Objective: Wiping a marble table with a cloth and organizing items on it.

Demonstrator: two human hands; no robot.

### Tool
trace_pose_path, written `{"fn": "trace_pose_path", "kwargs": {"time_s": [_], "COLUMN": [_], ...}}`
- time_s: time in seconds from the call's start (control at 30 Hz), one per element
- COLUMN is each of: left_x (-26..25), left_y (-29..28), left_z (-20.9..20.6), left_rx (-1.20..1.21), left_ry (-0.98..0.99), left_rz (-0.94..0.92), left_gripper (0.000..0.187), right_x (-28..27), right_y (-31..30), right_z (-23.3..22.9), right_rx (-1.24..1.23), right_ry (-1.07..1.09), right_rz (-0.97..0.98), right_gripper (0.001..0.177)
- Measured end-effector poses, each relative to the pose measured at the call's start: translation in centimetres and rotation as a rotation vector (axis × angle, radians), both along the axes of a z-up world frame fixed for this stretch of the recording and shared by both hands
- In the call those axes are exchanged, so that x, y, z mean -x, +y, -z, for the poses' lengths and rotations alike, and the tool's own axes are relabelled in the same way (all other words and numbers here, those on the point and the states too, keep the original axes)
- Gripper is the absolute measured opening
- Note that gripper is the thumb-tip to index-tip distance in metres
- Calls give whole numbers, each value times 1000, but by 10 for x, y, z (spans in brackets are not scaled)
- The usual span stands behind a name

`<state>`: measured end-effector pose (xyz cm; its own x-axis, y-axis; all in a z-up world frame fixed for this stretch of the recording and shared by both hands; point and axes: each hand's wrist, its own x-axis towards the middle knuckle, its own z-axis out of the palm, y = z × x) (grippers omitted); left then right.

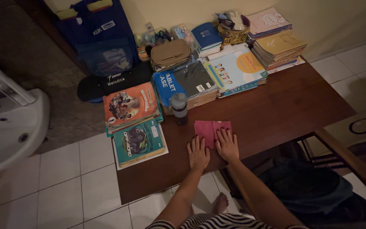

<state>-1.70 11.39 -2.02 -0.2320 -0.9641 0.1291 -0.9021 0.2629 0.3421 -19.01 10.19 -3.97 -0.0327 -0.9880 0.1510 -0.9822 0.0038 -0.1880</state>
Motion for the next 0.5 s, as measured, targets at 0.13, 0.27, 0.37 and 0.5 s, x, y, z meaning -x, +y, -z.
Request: {"fn": "trace_pose_path", "kwargs": {"time_s": [0.13,0.27,0.37,0.5], "left_x": [-2,-1,-1,-1], "left_y": [-1,-2,-2,-3], "left_z": [4,5,7,13], "left_rx": [15,0,-14,-7], "left_ry": [8,28,40,50], "left_rz": [4,13,6,9], "left_gripper": [59,57,56,57], "right_x": [0,7,11,8], "right_y": [4,7,6,8], "right_z": [-1,6,12,7], "right_rx": [74,288,322,335], "right_ry": [-43,-116,-132,-191], "right_rz": [-13,110,321,439], "right_gripper": [60,53,55,46]}}
